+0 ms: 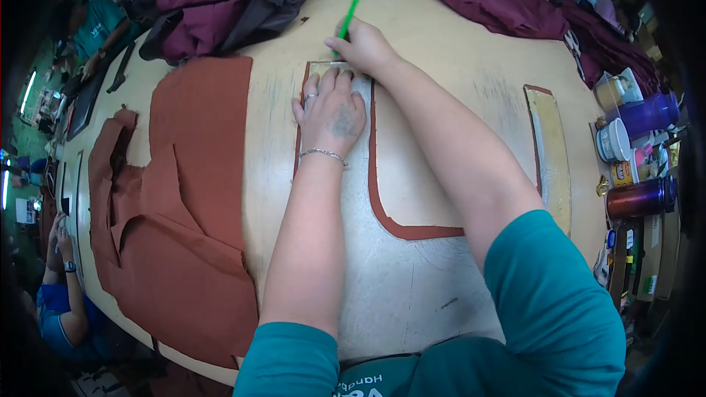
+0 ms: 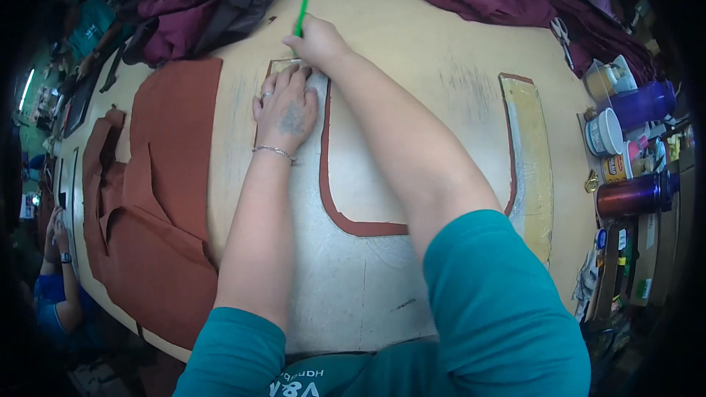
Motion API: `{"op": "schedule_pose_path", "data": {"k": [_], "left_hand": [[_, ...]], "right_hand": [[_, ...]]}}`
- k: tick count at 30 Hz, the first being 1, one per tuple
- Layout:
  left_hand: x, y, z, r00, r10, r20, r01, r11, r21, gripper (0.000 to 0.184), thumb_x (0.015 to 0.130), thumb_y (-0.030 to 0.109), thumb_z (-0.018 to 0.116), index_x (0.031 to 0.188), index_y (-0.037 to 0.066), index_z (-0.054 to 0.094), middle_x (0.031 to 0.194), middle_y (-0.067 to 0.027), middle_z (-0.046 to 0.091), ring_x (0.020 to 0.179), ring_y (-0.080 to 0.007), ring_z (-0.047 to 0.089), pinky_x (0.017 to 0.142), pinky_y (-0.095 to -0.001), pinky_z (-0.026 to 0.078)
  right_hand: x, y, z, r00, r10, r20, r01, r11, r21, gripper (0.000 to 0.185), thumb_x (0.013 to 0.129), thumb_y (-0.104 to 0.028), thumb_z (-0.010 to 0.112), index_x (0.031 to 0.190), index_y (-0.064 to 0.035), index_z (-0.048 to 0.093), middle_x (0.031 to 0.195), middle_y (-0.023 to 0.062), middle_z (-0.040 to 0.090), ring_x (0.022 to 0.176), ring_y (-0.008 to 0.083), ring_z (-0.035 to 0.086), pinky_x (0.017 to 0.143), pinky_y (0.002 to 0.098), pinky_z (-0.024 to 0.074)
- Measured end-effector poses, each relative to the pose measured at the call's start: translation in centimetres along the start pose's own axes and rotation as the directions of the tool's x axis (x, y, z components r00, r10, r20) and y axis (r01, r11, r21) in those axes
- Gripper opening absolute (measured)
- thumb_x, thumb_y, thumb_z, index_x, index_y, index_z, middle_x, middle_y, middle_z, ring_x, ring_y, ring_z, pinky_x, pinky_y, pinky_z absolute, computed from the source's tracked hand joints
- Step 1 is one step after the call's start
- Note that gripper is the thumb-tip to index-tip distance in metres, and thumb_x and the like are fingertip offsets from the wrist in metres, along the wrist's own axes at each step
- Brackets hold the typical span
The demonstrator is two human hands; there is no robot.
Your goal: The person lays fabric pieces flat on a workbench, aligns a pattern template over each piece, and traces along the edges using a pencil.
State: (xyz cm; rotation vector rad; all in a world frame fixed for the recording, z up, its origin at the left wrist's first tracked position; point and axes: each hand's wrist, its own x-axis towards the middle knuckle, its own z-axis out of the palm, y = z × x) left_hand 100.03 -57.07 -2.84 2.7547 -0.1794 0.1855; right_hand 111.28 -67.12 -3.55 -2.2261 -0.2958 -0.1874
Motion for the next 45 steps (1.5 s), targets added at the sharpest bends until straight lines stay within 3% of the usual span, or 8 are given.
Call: {"op": "schedule_pose_path", "data": {"k": [2, 4, 7, 17, 26, 28, 32, 45], "left_hand": [[-0.1, -0.2, 0.3, 1.000, -0.009, 0.002, 0.009, 1.000, 0.014, 0.040, 0.084, 0.025, 0.042, 0.123, 0.017, 0.045, 0.134, -0.0037, 0.035, 0.127, -0.0252, 0.026, 0.097, -0.0598, 0.020], [0.0, 0.1, 0.1, 1.000, -0.027, 0.008, 0.027, 0.999, 0.027, 0.042, 0.085, 0.026, 0.040, 0.126, 0.019, 0.043, 0.136, -0.0032, 0.032, 0.128, -0.0254, 0.024, 0.098, -0.0606, 0.018], [-0.4, 1.0, -0.6, 0.998, -0.045, 0.044, 0.042, 0.997, 0.066, 0.043, 0.086, 0.027, 0.038, 0.129, 0.022, 0.039, 0.139, -0.0027, 0.029, 0.129, -0.0257, 0.021, 0.099, -0.0615, 0.015], [-0.1, 0.6, -0.7, 0.991, -0.066, 0.116, 0.058, 0.996, 0.070, 0.043, 0.088, 0.030, 0.036, 0.131, 0.025, 0.036, 0.141, -0.0022, 0.025, 0.132, -0.0259, 0.015, 0.099, -0.0625, 0.015], [0.2, 0.2, -0.5, 0.990, -0.057, 0.131, 0.047, 0.996, 0.076, 0.044, 0.088, 0.031, 0.034, 0.131, 0.026, 0.036, 0.142, -0.0015, 0.024, 0.133, -0.0260, 0.013, 0.099, -0.0626, 0.014], [0.3, 0.1, -0.3, 0.990, -0.059, 0.126, 0.050, 0.996, 0.077, 0.044, 0.088, 0.032, 0.034, 0.131, 0.026, 0.036, 0.142, -0.0014, 0.024, 0.133, -0.0262, 0.013, 0.099, -0.0625, 0.014], [0.3, 0.1, 0.1, 0.992, -0.068, 0.106, 0.058, 0.994, 0.090, 0.044, 0.088, 0.033, 0.034, 0.131, 0.026, 0.036, 0.142, -0.0008, 0.024, 0.133, -0.0260, 0.014, 0.100, -0.0620, 0.013], [1.2, -0.3, 1.0, 0.990, -0.087, 0.115, 0.061, 0.976, 0.209, 0.044, 0.088, 0.035, 0.036, 0.132, 0.030, 0.034, 0.142, 0.0027, 0.023, 0.133, -0.0238, 0.016, 0.098, -0.0635, 0.017]], "right_hand": [[-2.1, 0.6, -3.4, 0.994, 0.086, -0.070, -0.093, 0.991, -0.097, 0.034, 0.077, -0.027, 0.063, 0.095, 0.0002, 0.054, 0.079, 0.0185, 0.062, 0.076, 0.0302, 0.061, 0.070, 0.0365, 0.0476], [-4.0, 2.9, -5.1, 0.971, 0.209, -0.119, -0.187, 0.967, 0.171, 0.027, 0.078, -0.020, 0.063, 0.093, 0.0000, 0.053, 0.072, 0.0145, 0.061, 0.067, 0.0232, 0.061, 0.064, 0.0326, 0.0479], [-6.1, 3.2, -3.7, 0.925, 0.194, -0.328, -0.028, 0.893, 0.448, 0.016, 0.082, -0.013, 0.060, 0.079, -0.0013, 0.050, 0.064, 0.0038, 0.054, 0.061, 0.0084, 0.053, 0.054, 0.0225, 0.0443], [-7.0, 0.8, -1.8, 0.902, 0.005, -0.432, 0.049, 0.992, 0.113, 0.020, 0.080, -0.017, 0.064, 0.081, 0.0000, 0.054, 0.064, 0.0079, 0.057, 0.059, 0.0133, 0.055, 0.057, 0.0267, 0.0451], [-12.3, -2.6, -1.5, 0.951, -0.162, -0.263, 0.116, 0.976, -0.182, 0.013, 0.076, -0.012, 0.061, 0.082, -0.0022, 0.054, 0.074, 0.0145, 0.058, 0.071, 0.0322, 0.055, 0.065, 0.0394, 0.0449], [-15.8, -3.5, -1.2, 0.895, -0.379, -0.236, 0.342, 0.922, -0.183, 0.013, 0.073, -0.007, 0.061, 0.083, -0.0046, 0.053, 0.077, 0.0139, 0.056, 0.074, 0.0320, 0.053, 0.066, 0.0395, 0.0443], [-22.7, -6.2, -2.1, 0.908, -0.418, -0.036, 0.418, 0.908, 0.018, 0.021, 0.066, -0.001, 0.064, 0.081, -0.0051, 0.049, 0.073, 0.0098, 0.053, 0.070, 0.0287, 0.053, 0.064, 0.0361, 0.0448], [-29.0, -5.5, -8.1, 0.993, -0.047, 0.106, 0.035, 0.993, 0.112, 0.015, 0.076, -0.010, 0.062, 0.079, -0.0039, 0.049, 0.073, 0.0113, 0.054, 0.073, 0.0301, 0.055, 0.067, 0.0372, 0.0446]]}}
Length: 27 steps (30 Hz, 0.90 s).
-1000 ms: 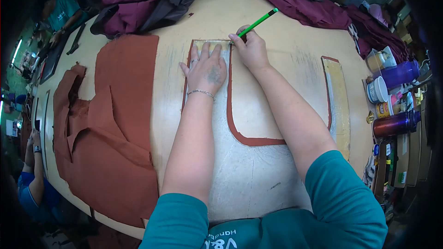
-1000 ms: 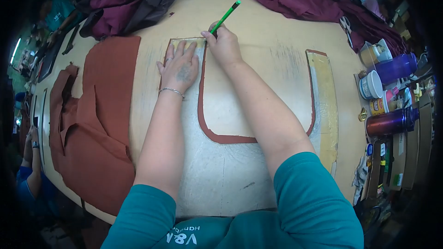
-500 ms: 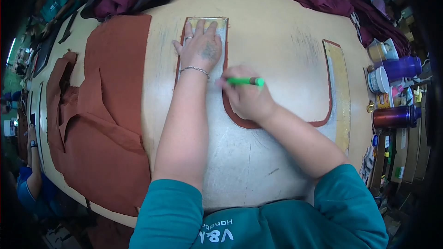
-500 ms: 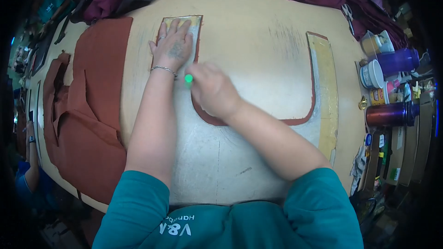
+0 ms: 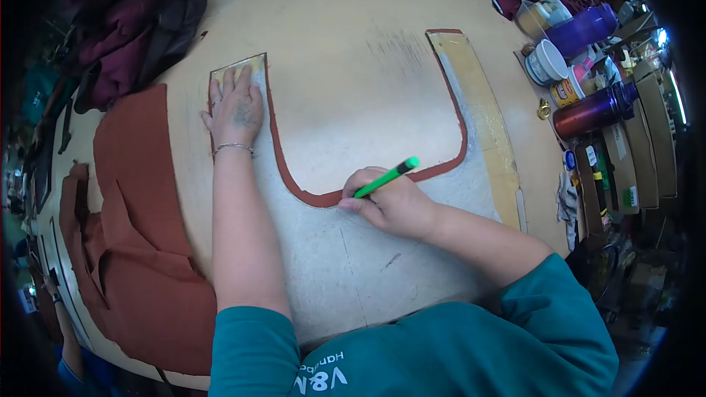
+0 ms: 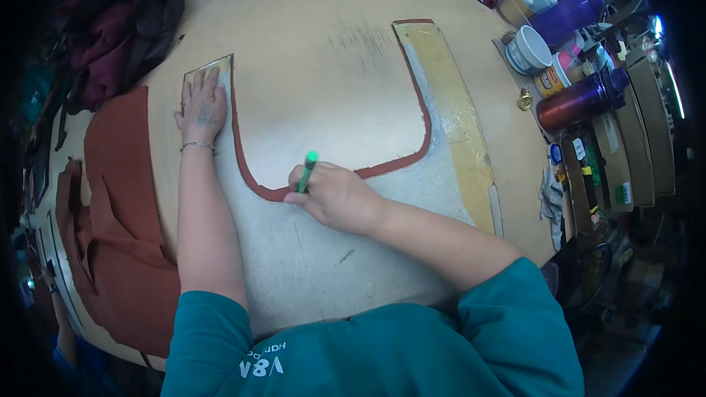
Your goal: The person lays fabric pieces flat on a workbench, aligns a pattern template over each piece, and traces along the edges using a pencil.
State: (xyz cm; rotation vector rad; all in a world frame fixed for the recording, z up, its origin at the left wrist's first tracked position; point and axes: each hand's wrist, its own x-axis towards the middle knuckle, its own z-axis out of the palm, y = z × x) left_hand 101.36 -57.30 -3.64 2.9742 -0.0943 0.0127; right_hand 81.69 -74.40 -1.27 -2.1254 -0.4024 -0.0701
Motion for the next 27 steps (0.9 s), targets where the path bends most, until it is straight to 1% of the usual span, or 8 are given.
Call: {"op": "schedule_pose_path", "data": {"k": [3, 6, 11, 13, 18, 21, 23, 27], "left_hand": [[-0.2, 0.0, -0.1, 1.000, 0.012, 0.000, -0.012, 1.000, -0.004, 0.044, 0.088, 0.034, 0.037, 0.132, 0.030, 0.034, 0.142, 0.0017, 0.024, 0.132, -0.0247, 0.016, 0.097, -0.0640, 0.017], [-0.5, 0.1, -0.3, 1.000, 0.007, -0.009, -0.007, 0.999, -0.035, 0.044, 0.088, 0.034, 0.038, 0.131, 0.029, 0.035, 0.142, 0.0012, 0.024, 0.132, -0.0251, 0.016, 0.097, -0.0643, 0.018], [-0.8, 0.4, -0.9, 1.000, 0.005, 0.021, -0.003, 0.996, -0.093, 0.042, 0.088, 0.034, 0.037, 0.130, 0.028, 0.036, 0.141, 0.0009, 0.025, 0.132, -0.0250, 0.017, 0.098, -0.0633, 0.017], [-0.9, 0.4, -0.9, 1.000, 0.007, 0.010, -0.006, 0.996, -0.088, 0.042, 0.089, 0.034, 0.036, 0.130, 0.029, 0.037, 0.140, 0.0009, 0.026, 0.131, -0.0250, 0.018, 0.098, -0.0628, 0.017], [-0.6, 0.3, -0.5, 1.000, 0.009, -0.026, -0.011, 0.997, -0.075, 0.041, 0.089, 0.035, 0.035, 0.130, 0.029, 0.037, 0.140, 0.0010, 0.026, 0.131, -0.0250, 0.017, 0.098, -0.0628, 0.017], [-0.6, 0.2, -0.6, 1.000, 0.008, -0.013, -0.009, 0.995, -0.095, 0.041, 0.089, 0.036, 0.035, 0.130, 0.028, 0.038, 0.140, 0.0007, 0.026, 0.131, -0.0249, 0.018, 0.098, -0.0628, 0.017], [-0.6, 0.1, -0.5, 1.000, 0.017, -0.016, -0.018, 0.995, -0.098, 0.042, 0.089, 0.035, 0.036, 0.130, 0.028, 0.038, 0.140, 0.0007, 0.027, 0.131, -0.0247, 0.018, 0.098, -0.0629, 0.016], [-0.3, -0.1, 0.1, 0.999, 0.015, -0.037, -0.018, 0.996, -0.088, 0.043, 0.088, 0.036, 0.037, 0.130, 0.027, 0.038, 0.140, 0.0021, 0.026, 0.132, -0.0238, 0.017, 0.098, -0.0628, 0.017]], "right_hand": [[1.9, -0.2, 2.2, 0.994, -0.106, 0.032, 0.103, 0.992, 0.071, 0.016, 0.077, -0.012, 0.061, 0.081, -0.0026, 0.049, 0.073, 0.0127, 0.055, 0.073, 0.0314, 0.055, 0.066, 0.0384, 0.0447], [4.9, -0.3, 4.3, 0.994, -0.101, -0.051, 0.105, 0.990, 0.092, 0.016, 0.078, -0.013, 0.060, 0.083, -0.0017, 0.049, 0.074, 0.0158, 0.055, 0.072, 0.0343, 0.055, 0.065, 0.0403, 0.0451], [12.5, 0.9, 4.7, 0.969, 0.000, -0.247, 0.003, 1.000, 0.012, 0.019, 0.078, -0.014, 0.058, 0.087, -0.0002, 0.049, 0.078, 0.0223, 0.058, 0.074, 0.0390, 0.056, 0.066, 0.0441, 0.0453], [16.4, 2.7, 4.1, 0.952, 0.048, -0.302, -0.085, 0.990, -0.110, 0.025, 0.081, -0.022, 0.059, 0.090, -0.0002, 0.051, 0.075, 0.0216, 0.058, 0.072, 0.0368, 0.058, 0.064, 0.0382, 0.0457], [23.0, 5.4, 2.8, 0.913, 0.050, -0.404, -0.135, 0.973, -0.186, 0.024, 0.081, -0.021, 0.059, 0.091, -0.0002, 0.052, 0.076, 0.0203, 0.060, 0.071, 0.0356, 0.059, 0.065, 0.0386, 0.0463], [19.9, 5.0, 3.7, 0.927, -0.048, -0.372, -0.028, 0.980, -0.196, 0.024, 0.078, -0.019, 0.058, 0.089, 0.0013, 0.050, 0.078, 0.0213, 0.059, 0.076, 0.0384, 0.057, 0.069, 0.0445, 0.0452], [14.6, 2.1, 4.4, 0.965, -0.058, -0.255, 0.025, 0.991, -0.131, 0.023, 0.079, -0.018, 0.057, 0.090, 0.0014, 0.050, 0.082, 0.0214, 0.058, 0.078, 0.0375, 0.056, 0.070, 0.0437, 0.0449], [4.7, -0.1, 5.4, 0.956, -0.289, -0.056, 0.280, 0.952, -0.121, 0.018, 0.075, -0.008, 0.061, 0.089, -0.0023, 0.052, 0.083, 0.0144, 0.057, 0.077, 0.0311, 0.056, 0.068, 0.0377, 0.0460]]}}
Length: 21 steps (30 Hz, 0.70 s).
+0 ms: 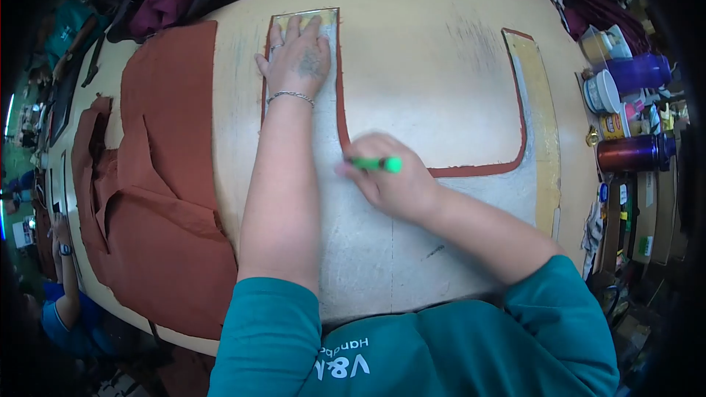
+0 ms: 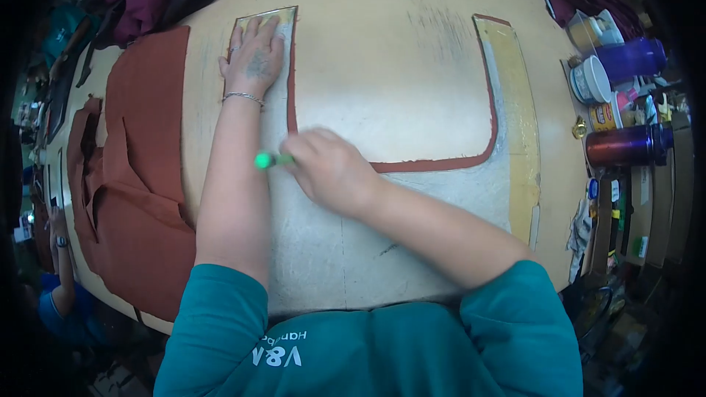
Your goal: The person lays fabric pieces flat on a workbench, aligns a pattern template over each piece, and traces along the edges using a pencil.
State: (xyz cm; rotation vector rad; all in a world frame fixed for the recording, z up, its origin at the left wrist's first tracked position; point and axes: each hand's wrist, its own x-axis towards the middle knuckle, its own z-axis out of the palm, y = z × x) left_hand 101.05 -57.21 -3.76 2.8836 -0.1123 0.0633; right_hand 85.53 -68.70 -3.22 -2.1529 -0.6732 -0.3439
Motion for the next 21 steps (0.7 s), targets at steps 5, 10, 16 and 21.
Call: {"op": "schedule_pose_path", "data": {"k": [5, 10, 16, 21], "left_hand": [[0.2, -0.4, 0.1, 1.000, -0.014, 0.006, 0.013, 0.998, 0.063, 0.044, 0.088, 0.038, 0.037, 0.131, 0.029, 0.036, 0.142, 0.0037, 0.024, 0.132, -0.0228, 0.017, 0.099, -0.0616, 0.018], [1.5, -1.0, 1.2, 0.999, -0.014, 0.028, 0.012, 0.996, 0.093, 0.045, 0.088, 0.041, 0.036, 0.131, 0.032, 0.034, 0.142, 0.0053, 0.023, 0.132, -0.0211, 0.018, 0.098, -0.0621, 0.018], [1.0, -0.8, 0.7, 1.000, -0.002, 0.022, 0.000, 0.997, 0.081, 0.045, 0.088, 0.040, 0.036, 0.132, 0.031, 0.034, 0.141, 0.0041, 0.026, 0.131, -0.0239, 0.020, 0.095, -0.0631, 0.020], [0.8, -1.0, 0.5, 0.999, 0.049, 0.015, -0.050, 0.996, 0.078, 0.045, 0.088, 0.039, 0.036, 0.132, 0.030, 0.034, 0.140, 0.0015, 0.028, 0.130, -0.0262, 0.022, 0.094, -0.0628, 0.022]], "right_hand": [[-6.1, 0.0, -6.2, 0.971, 0.237, -0.036, -0.237, 0.972, 0.003, 0.013, 0.075, -0.006, 0.063, 0.082, -0.0034, 0.053, 0.079, 0.0111, 0.056, 0.073, 0.0272, 0.056, 0.066, 0.0341, 0.0460], [-11.2, 2.7, -12.9, 0.829, 0.539, -0.147, -0.527, 0.842, 0.117, 0.012, 0.080, -0.008, 0.061, 0.084, -0.0034, 0.052, 0.079, 0.0062, 0.057, 0.074, 0.0159, 0.056, 0.068, 0.0272, 0.0454], [-12.7, 7.2, -19.0, 0.725, 0.688, -0.023, -0.632, 0.678, 0.375, 0.013, 0.082, -0.009, 0.060, 0.087, -0.0036, 0.049, 0.080, 0.0019, 0.054, 0.077, 0.0092, 0.053, 0.069, 0.0250, 0.0442], [-9.7, 11.1, -22.0, 0.781, 0.611, 0.125, -0.623, 0.754, 0.210, 0.015, 0.082, -0.010, 0.061, 0.087, -0.0031, 0.048, 0.077, 0.0015, 0.052, 0.074, 0.0093, 0.051, 0.067, 0.0243, 0.0447]]}}
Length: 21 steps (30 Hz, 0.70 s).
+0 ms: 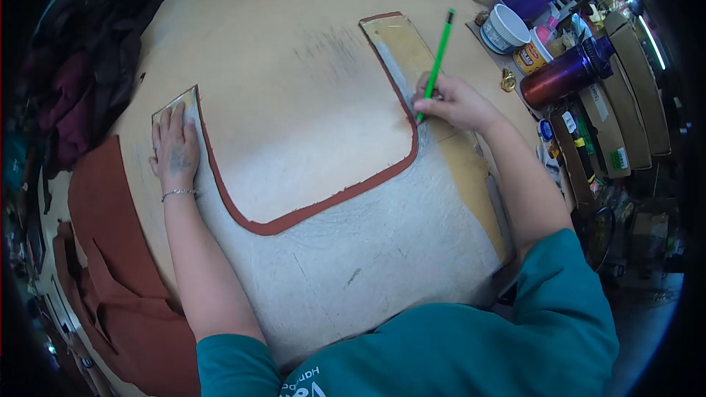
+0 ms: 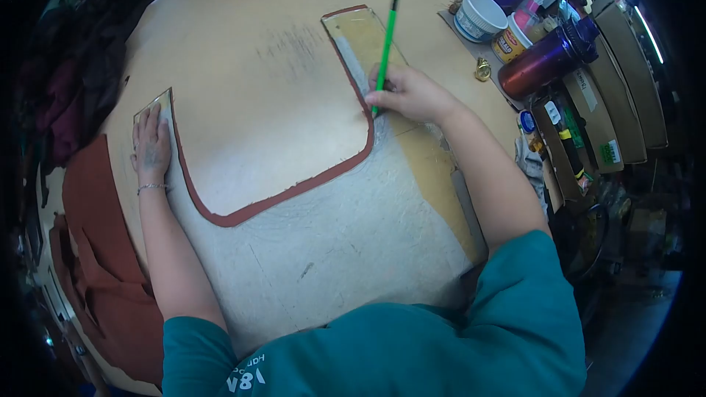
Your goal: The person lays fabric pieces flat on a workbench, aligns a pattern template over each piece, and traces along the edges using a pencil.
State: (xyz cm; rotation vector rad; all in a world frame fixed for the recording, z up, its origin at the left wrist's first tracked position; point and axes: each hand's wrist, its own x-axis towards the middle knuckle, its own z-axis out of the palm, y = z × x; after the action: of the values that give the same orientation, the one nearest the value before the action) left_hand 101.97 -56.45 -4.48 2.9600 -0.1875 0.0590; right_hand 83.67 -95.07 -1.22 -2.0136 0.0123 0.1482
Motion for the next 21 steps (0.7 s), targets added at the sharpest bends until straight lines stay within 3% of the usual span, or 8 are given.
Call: {"op": "schedule_pose_path", "data": {"k": [3, 9, 12, 15, 18, 21], "left_hand": [[0.2, -0.5, 0.3, 0.999, 0.042, -0.016, -0.043, 0.999, -0.020, 0.044, 0.089, 0.038, 0.035, 0.132, 0.029, 0.034, 0.140, 0.0004, 0.028, 0.130, -0.0264, 0.022, 0.094, -0.0622, 0.022], [-0.2, 0.2, -0.4, 1.000, 0.005, 0.009, -0.005, 1.000, -0.001, 0.044, 0.089, 0.038, 0.034, 0.132, 0.029, 0.034, 0.140, -0.0009, 0.027, 0.130, -0.0262, 0.022, 0.095, -0.0618, 0.021], [-0.4, 0.4, -0.4, 1.000, -0.005, 0.013, 0.005, 1.000, 0.008, 0.044, 0.089, 0.037, 0.034, 0.132, 0.029, 0.034, 0.141, -0.0004, 0.027, 0.131, -0.0260, 0.021, 0.095, -0.0620, 0.021], [-0.4, 0.8, -0.6, 0.999, -0.034, 0.025, 0.033, 0.999, 0.030, 0.044, 0.089, 0.037, 0.034, 0.133, 0.029, 0.033, 0.141, 0.0001, 0.026, 0.131, -0.0256, 0.020, 0.095, -0.0625, 0.020], [-0.2, 0.7, -0.3, 1.000, -0.025, 0.007, 0.025, 0.999, 0.029, 0.044, 0.089, 0.037, 0.036, 0.132, 0.030, 0.033, 0.141, 0.0001, 0.025, 0.131, -0.0252, 0.020, 0.096, -0.0633, 0.020], [0.1, -0.2, 0.9, 0.999, -0.025, -0.020, 0.027, 0.994, 0.103, 0.044, 0.089, 0.038, 0.037, 0.132, 0.029, 0.034, 0.141, 0.0001, 0.027, 0.131, -0.0247, 0.019, 0.096, -0.0633, 0.020]], "right_hand": [[3.5, -0.4, -1.3, 0.997, 0.061, 0.049, -0.064, 0.997, 0.049, 0.016, 0.082, -0.011, 0.061, 0.086, -0.0032, 0.048, 0.076, 0.0011, 0.052, 0.071, 0.0090, 0.051, 0.064, 0.0237, 0.0457], [11.5, 0.1, -3.3, 1.000, 0.002, 0.019, -0.004, 0.994, 0.106, 0.016, 0.083, -0.015, 0.060, 0.086, -0.0050, 0.048, 0.076, 0.0000, 0.055, 0.069, 0.0081, 0.054, 0.061, 0.0218, 0.0469], [14.5, 0.4, -3.8, 0.994, 0.048, -0.096, -0.042, 0.997, 0.058, 0.015, 0.084, -0.016, 0.059, 0.088, -0.0062, 0.048, 0.077, 0.0005, 0.056, 0.070, 0.0081, 0.055, 0.059, 0.0210, 0.0470], [15.8, 0.1, -3.2, 0.969, -0.002, -0.246, 0.028, 0.995, 0.100, 0.016, 0.084, -0.017, 0.059, 0.089, -0.0055, 0.048, 0.076, 0.0018, 0.056, 0.068, 0.0084, 0.056, 0.057, 0.0211, 0.0473], [17.0, -1.3, 0.9, 0.858, -0.069, -0.509, 0.231, 0.938, 0.260, 0.018, 0.084, -0.017, 0.059, 0.089, -0.0038, 0.049, 0.075, 0.0037, 0.056, 0.065, 0.0092, 0.056, 0.056, 0.0211, 0.0475], [17.8, -5.1, 9.8, 0.938, -0.120, -0.324, 0.224, 0.926, 0.303, 0.018, 0.085, -0.016, 0.058, 0.091, -0.0023, 0.049, 0.075, 0.0050, 0.058, 0.064, 0.0099, 0.056, 0.055, 0.0206, 0.0470]]}}
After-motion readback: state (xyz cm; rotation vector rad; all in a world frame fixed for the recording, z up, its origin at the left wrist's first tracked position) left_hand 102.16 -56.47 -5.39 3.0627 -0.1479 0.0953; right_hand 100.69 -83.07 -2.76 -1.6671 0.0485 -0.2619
